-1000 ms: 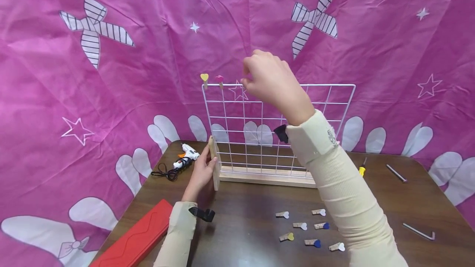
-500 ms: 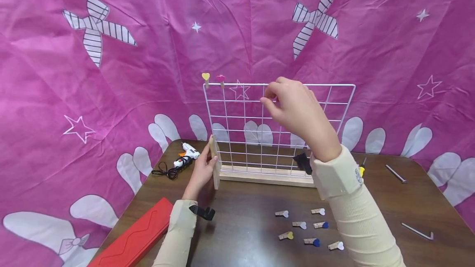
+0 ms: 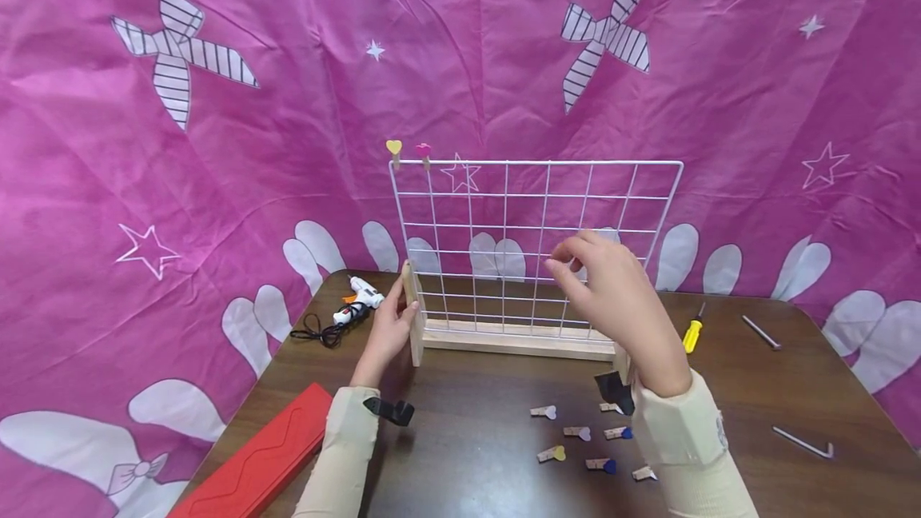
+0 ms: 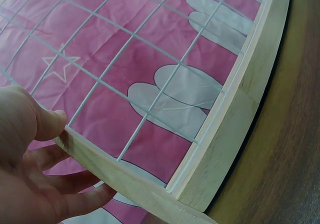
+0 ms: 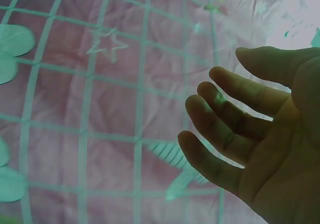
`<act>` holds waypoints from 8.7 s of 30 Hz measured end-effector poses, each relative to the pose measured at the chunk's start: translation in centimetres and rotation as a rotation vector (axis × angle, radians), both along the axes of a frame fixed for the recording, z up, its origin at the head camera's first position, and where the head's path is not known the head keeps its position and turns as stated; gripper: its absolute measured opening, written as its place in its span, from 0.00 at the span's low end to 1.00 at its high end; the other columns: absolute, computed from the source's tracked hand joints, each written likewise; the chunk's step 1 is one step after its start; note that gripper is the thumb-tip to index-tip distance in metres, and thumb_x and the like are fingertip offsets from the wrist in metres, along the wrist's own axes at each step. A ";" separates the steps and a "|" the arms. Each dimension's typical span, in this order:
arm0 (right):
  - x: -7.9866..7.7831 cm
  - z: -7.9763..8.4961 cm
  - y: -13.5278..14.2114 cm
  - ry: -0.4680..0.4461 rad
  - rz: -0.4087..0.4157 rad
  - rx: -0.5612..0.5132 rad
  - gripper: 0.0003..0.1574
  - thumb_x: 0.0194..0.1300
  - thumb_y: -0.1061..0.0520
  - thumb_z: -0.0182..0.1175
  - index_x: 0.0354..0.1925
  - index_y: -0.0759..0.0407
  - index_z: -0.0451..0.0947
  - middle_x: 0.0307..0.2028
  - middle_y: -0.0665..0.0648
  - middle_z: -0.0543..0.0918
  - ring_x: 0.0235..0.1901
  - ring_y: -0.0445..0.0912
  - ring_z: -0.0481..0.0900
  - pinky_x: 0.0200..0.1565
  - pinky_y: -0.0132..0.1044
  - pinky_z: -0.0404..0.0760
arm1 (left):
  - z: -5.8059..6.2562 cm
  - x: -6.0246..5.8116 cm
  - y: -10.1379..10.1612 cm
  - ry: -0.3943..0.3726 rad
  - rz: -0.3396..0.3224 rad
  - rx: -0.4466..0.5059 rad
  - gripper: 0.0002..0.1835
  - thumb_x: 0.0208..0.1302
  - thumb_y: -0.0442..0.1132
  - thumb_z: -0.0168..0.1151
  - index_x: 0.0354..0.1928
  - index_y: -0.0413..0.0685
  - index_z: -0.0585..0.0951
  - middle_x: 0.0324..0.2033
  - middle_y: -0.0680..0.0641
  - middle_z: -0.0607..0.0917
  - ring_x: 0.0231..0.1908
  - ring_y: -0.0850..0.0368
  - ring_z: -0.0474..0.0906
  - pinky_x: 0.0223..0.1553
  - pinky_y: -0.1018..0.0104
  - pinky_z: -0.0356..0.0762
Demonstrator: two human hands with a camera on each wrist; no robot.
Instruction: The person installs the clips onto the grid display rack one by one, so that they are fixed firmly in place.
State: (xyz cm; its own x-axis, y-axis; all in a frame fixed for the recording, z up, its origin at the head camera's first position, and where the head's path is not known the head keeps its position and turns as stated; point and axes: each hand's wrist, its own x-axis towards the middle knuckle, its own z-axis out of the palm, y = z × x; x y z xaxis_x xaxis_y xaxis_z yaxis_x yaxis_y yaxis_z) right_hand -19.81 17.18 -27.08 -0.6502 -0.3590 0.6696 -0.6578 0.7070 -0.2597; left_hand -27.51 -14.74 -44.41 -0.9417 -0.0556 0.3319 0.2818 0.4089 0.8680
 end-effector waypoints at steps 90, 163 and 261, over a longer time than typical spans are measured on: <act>1.7 -11.2 5.4 -0.431 -0.138 0.082 0.07 0.56 0.63 0.64 0.32 0.58 0.74 0.19 0.44 0.77 0.19 0.37 0.70 0.23 0.33 0.72 | -0.2 0.0 0.0 0.007 -0.019 0.025 0.34 0.66 0.30 0.52 0.71 0.58 0.56 0.60 0.36 0.69 0.48 0.43 0.76 0.42 0.51 0.79; -8.1 12.4 -10.8 -0.104 -0.113 0.264 0.07 0.56 0.62 0.53 0.35 0.55 0.75 0.34 0.52 0.76 0.36 0.51 0.74 0.33 0.50 0.73 | -0.4 0.1 -0.1 0.036 -0.030 -0.005 0.33 0.66 0.31 0.51 0.71 0.56 0.55 0.56 0.34 0.73 0.47 0.43 0.76 0.42 0.51 0.79; -0.2 -19.0 -1.2 -0.449 0.001 0.520 0.20 0.44 0.66 0.68 0.15 0.51 0.66 0.16 0.44 0.64 0.20 0.41 0.62 0.25 0.41 0.61 | -0.4 -0.1 -0.2 0.013 -0.024 -0.005 0.34 0.66 0.31 0.52 0.71 0.57 0.55 0.53 0.34 0.75 0.46 0.44 0.77 0.42 0.51 0.78</act>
State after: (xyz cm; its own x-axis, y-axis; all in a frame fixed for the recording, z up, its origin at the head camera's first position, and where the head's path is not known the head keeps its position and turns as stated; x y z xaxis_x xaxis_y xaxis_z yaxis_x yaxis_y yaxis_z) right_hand -20.04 16.01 -46.08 -0.8240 -0.5615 0.0756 -0.5664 0.8132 -0.1340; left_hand -27.65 -14.96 -44.80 -0.9383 -0.0317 0.3442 0.3025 0.4064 0.8621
